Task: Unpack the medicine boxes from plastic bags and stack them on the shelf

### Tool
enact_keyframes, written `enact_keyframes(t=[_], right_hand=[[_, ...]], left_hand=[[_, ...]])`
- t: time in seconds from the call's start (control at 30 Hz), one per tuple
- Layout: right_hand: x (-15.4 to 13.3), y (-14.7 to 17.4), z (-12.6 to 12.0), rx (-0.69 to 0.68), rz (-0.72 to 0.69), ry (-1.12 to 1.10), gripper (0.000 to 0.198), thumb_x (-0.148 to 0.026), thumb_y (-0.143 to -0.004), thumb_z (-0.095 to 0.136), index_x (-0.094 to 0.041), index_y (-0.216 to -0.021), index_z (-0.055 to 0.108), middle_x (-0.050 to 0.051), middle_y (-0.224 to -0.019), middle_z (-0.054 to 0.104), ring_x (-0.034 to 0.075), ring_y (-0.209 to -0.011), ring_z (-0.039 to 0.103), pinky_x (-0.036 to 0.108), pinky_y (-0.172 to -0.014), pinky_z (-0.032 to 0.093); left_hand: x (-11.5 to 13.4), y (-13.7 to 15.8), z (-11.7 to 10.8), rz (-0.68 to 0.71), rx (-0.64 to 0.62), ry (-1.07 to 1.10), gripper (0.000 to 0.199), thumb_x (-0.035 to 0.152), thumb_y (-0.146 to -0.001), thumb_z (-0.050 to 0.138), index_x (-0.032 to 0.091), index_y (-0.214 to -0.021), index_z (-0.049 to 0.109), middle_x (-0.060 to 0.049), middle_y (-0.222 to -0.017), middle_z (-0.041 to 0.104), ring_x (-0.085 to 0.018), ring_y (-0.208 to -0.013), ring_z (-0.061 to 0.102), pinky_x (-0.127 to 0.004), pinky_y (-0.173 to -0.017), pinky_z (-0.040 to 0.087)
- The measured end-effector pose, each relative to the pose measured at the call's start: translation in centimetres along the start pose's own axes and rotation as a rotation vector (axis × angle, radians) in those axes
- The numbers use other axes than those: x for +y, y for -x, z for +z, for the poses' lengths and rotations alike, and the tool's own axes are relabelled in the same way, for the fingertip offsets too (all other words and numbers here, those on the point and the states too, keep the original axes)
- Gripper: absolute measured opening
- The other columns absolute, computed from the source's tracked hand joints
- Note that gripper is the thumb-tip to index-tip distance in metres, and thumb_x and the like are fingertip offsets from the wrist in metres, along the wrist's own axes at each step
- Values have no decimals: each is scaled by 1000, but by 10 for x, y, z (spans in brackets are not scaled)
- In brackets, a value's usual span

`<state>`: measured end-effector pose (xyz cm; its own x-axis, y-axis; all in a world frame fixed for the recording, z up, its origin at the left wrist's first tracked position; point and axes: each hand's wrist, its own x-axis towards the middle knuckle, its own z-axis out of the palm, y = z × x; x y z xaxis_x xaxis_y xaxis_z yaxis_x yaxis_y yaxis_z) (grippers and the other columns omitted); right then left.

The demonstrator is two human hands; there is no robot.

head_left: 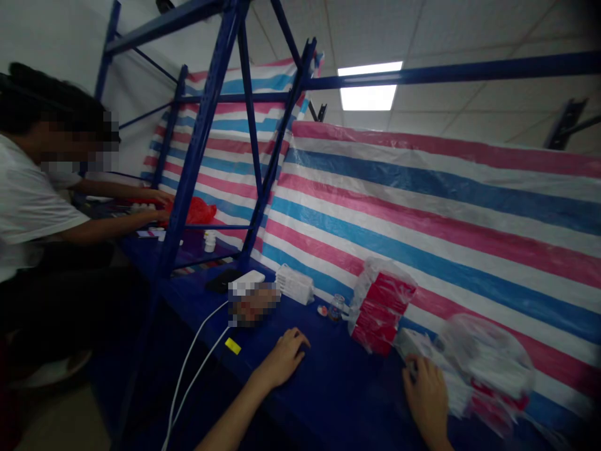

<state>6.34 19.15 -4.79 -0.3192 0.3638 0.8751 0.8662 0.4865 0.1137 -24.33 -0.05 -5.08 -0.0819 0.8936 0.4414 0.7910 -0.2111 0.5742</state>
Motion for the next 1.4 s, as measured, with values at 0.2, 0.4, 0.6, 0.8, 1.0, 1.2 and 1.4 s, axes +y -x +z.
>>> enact_keyframes(t=[0.2, 0.4, 0.6, 0.8, 1.0, 1.2, 1.4], right_hand=[[-8, 3, -15, -255, -66, -19, 20, -9, -71, 40, -20, -67, 56, 5, -72, 55, 21, -71, 52, 32, -66, 37], [7, 9, -16, -302, 15, -54, 21, -18, -74, 39, -21, -71, 59, 6, -81, 59, 24, -80, 53, 33, -63, 37], [39, 15, 2, -196, 250, -250, 27, -32, -69, 42, -16, -82, 60, 8, -78, 58, 24, -74, 53, 37, -69, 42], [31, 6, -9, -167, 210, -250, 27, -33, -71, 40, -17, -77, 61, 9, -79, 56, 24, -74, 52, 38, -71, 41], [10, 0, -14, -179, 228, -320, 25, -31, -69, 40, -18, -75, 60, 8, -79, 56, 22, -72, 51, 35, -68, 41], [-11, 1, -5, -275, 100, -412, 24, -26, -70, 39, -19, -78, 60, 8, -85, 57, 22, -81, 51, 36, -77, 40], [-32, -2, -8, -328, -166, -496, 22, -19, -78, 37, -19, -84, 58, 7, -92, 54, 21, -92, 48, 35, -86, 37]], left_hand=[[31, -47, 30, 440, -133, -462, 24, 8, -85, 37, 17, -100, 53, -7, -99, 54, -18, -92, 51, -29, -76, 41], [17, -105, 49, 695, -38, -688, 19, 11, -87, 38, 10, -84, 58, -10, -91, 56, -20, -92, 52, -32, -80, 39], [-2, -103, 51, 448, 7, -536, 23, 14, -89, 36, 13, -85, 59, -9, -106, 53, -23, -114, 40, -34, -86, 37], [3, -108, 50, 421, -46, -493, 25, 12, -88, 34, 13, -85, 59, -10, -104, 53, -23, -113, 41, -35, -89, 36], [1, -102, 41, 358, -70, -460, 27, 10, -87, 32, 13, -85, 59, -11, -114, 49, -23, -116, 37, -35, -88, 35], [-1, -91, 28, 219, -74, -422, 27, 10, -85, 34, 14, -80, 60, -8, -103, 52, -20, -100, 44, -32, -83, 36], [-10, -86, 20, 106, -13, -501, 27, 8, -83, 34, 13, -81, 60, -8, -98, 52, -20, -99, 43, -32, -84, 35]])
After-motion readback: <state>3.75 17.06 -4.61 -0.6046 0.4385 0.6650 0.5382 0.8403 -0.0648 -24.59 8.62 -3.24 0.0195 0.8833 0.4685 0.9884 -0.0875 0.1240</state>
